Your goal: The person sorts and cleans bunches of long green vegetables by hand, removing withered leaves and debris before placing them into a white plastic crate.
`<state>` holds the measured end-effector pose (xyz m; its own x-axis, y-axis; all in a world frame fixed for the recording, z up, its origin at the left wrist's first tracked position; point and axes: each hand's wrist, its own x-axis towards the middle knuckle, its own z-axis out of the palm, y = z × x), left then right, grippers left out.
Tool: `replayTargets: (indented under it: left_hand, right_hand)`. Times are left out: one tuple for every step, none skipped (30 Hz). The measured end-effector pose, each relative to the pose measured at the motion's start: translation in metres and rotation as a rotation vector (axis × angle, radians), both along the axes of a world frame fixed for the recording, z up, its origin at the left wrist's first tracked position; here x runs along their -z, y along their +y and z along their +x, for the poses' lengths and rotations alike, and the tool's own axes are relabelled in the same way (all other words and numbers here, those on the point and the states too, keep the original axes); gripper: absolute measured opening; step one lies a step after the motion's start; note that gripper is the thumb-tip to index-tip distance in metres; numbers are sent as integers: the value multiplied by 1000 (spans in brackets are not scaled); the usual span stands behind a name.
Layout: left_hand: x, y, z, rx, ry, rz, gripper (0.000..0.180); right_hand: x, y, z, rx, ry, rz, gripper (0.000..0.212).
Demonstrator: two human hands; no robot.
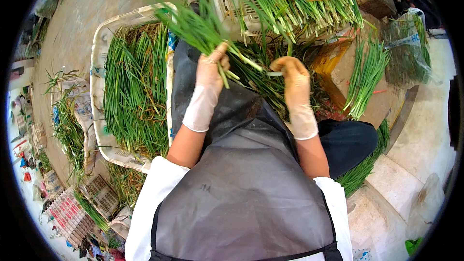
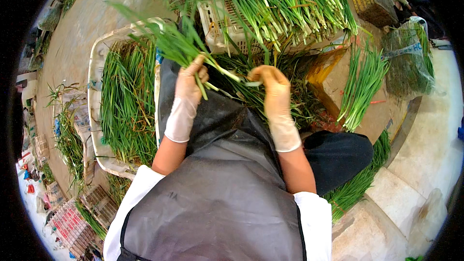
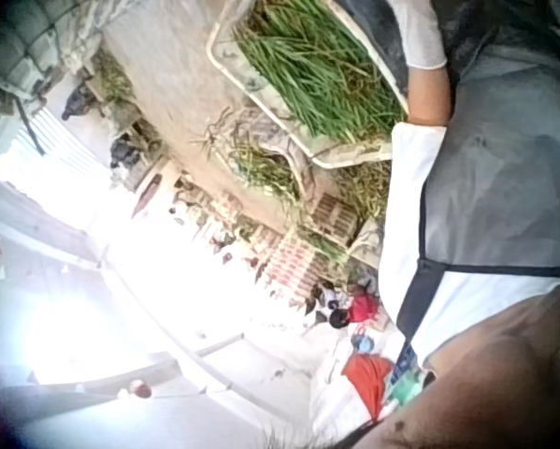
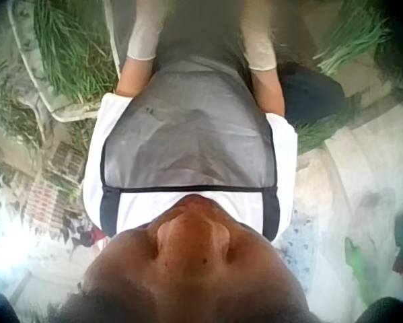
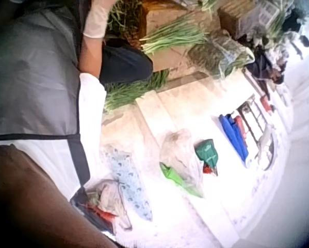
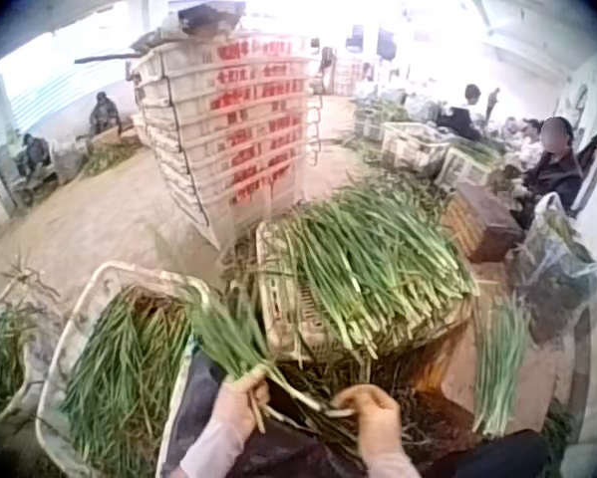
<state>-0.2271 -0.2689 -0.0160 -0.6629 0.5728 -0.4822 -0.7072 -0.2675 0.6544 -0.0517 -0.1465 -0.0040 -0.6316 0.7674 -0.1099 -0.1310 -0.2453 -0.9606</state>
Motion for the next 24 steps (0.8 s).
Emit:
replayTargets:
  left_hand:
    - [2,-5,-11,-72,1,14,14]
    - [-1,-10,-21,-82,3,36,12]
    - [1,-17,-32,-64,1,51,11]
    - [3,-21,-38,-43,-3,67,9]
    - [-1,-18,-37,-58,-9,0,8]
    - [-1,-16,-33,-58,-19,-39,11]
    - [-2,-14,-27,-58,-28,-80,14]
    - [-3,-11,-16,-43,-46,-117,17]
    - [-4,-7,-6,-36,-33,-154,19]
    - [-4,-4,2,-4,-29,-147,19]
    - [-7,0,11,18,-36,-162,15]
    - [-10,3,18,35,-46,-176,11]
    - [-14,3,21,51,-55,-164,10]
    - [-14,2,21,75,-28,-131,11]
    - [-14,0,18,99,-2,-98,12]
    - [-14,-2,16,124,24,-64,13]
    - [-13,-4,11,163,28,-31,12]
    - [-11,-6,13,154,27,-24,12]
    - [-11,-7,16,145,27,-16,13]
    - [-12,-7,19,133,28,-6,14]
    - [-14,-6,23,96,79,-7,14]
    - [-15,-5,24,85,116,-34,14]
    - [-17,-1,26,79,154,-56,13]
    - [-17,0,26,67,191,-81,13]
  right_hand:
    - [10,15,22,-24,14,-77,22]
    - [19,30,44,-48,30,-156,23]
    - [25,42,59,-142,-329,51,24]
    - [31,51,72,-231,-687,266,27]
    - [46,52,85,-272,-1289,687,35]
    - [25,39,68,-156,-1282,977,41]
    - [6,27,44,-121,-968,1003,42]
    - [-17,11,19,-78,-669,1010,43]
    - [-30,-9,-6,-96,-657,1130,42]
    - [-37,-23,-29,-111,-639,1256,41]
    - [-27,-30,-45,-167,-678,1186,36]
    - [-21,-33,-54,-228,-714,1118,31]
    - [-21,-31,-53,-226,-631,772,28]
    - [-24,-30,-54,-228,-535,428,24]
    - [-26,-29,-54,-225,-433,85,21]
    - [-15,-24,-54,-170,-250,3,19]
    - [-15,-24,-53,-152,-207,-11,18]
    - [-16,-25,-52,-132,-164,-24,18]
    - [-18,-29,-49,-109,-164,-13,19]
    - [-21,-31,-44,-115,-143,-39,20]
    - [-24,-31,-36,-121,-122,-64,21]
    - [-25,-28,-29,-128,-101,-89,22]
    - [-12,-22,-16,-99,-62,-75,24]
    - [-10,-18,-7,-96,6,-133,25]
